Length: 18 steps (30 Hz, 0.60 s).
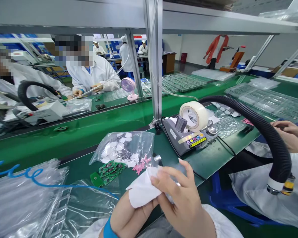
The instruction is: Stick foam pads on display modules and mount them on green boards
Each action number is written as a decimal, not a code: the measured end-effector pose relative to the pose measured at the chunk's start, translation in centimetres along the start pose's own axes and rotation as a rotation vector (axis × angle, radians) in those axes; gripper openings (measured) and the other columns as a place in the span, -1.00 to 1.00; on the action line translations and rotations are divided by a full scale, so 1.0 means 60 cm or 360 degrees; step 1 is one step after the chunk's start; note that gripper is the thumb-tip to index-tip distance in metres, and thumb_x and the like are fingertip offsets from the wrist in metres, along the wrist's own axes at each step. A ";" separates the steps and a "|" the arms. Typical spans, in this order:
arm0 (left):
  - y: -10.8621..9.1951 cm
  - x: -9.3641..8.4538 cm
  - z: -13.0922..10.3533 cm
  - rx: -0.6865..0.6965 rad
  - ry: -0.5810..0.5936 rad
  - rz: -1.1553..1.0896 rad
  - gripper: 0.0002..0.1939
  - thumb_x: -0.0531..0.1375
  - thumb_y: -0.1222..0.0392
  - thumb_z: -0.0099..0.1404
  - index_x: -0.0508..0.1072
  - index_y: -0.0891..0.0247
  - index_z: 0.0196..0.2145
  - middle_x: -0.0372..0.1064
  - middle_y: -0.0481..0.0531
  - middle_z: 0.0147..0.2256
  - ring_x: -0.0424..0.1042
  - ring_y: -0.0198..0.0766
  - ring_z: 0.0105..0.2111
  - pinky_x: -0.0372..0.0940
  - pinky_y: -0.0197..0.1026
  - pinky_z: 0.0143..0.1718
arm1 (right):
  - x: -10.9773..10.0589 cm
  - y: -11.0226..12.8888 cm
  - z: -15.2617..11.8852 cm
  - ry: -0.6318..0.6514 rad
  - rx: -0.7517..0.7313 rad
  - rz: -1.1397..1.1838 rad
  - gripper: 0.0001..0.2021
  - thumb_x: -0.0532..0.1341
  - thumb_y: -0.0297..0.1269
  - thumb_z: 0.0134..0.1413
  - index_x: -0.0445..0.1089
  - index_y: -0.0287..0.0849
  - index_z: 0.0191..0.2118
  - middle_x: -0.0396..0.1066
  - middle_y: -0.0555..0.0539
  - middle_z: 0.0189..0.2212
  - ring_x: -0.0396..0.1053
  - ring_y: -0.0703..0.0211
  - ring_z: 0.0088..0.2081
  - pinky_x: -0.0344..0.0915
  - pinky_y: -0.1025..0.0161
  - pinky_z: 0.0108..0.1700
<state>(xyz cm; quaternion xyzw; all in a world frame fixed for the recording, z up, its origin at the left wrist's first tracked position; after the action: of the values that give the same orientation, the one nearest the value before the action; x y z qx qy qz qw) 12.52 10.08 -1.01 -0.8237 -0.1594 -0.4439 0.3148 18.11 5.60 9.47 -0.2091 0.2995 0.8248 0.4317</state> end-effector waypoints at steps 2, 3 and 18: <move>-0.004 -0.008 -0.003 0.0020 -0.0063 0.0044 -0.74 0.29 0.37 -0.02 0.54 0.25 -0.29 0.55 0.01 -0.35 0.48 -0.18 -0.25 0.34 -0.18 -0.14 | 0.000 0.000 -0.003 0.0020 -0.0050 0.0076 -0.51 0.11 -0.62 -0.03 0.20 -0.07 0.03 0.53 0.08 -0.35 0.45 0.12 -0.16 -0.09 -0.13 0.19; -0.007 -0.014 -0.004 0.0050 -0.0112 0.0054 -0.73 0.30 0.35 -0.02 0.54 0.26 -0.28 0.55 0.02 -0.36 0.48 -0.16 -0.25 0.35 -0.18 -0.15 | -0.001 0.000 -0.004 0.0037 -0.0077 0.0093 -0.50 0.11 -0.63 -0.05 0.20 -0.06 0.03 0.53 0.09 -0.36 0.45 0.12 -0.14 -0.13 -0.14 0.20; 0.012 0.042 -0.011 -0.0147 0.0345 -0.0038 -0.90 0.26 0.30 0.10 0.55 0.25 -0.36 0.54 0.07 -0.36 0.48 -0.33 -0.34 0.32 -0.29 -0.22 | -0.101 -0.164 -0.043 -0.0380 0.0666 -0.0241 -0.61 0.14 -0.41 0.05 0.22 -0.06 0.04 0.55 0.00 -0.37 0.45 0.06 -0.20 0.25 0.00 -0.01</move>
<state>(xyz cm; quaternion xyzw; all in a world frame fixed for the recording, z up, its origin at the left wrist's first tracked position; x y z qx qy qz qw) 13.91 9.07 1.11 -0.7825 -0.1137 -0.5410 0.2865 29.85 4.71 8.13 -0.0382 0.3939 0.7290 0.5585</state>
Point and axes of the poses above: each hand's wrist, its own z-axis towards the middle knuckle, its own x-axis out of the palm, y = z × x, the point moved 10 cm from there along z, towards the middle knuckle
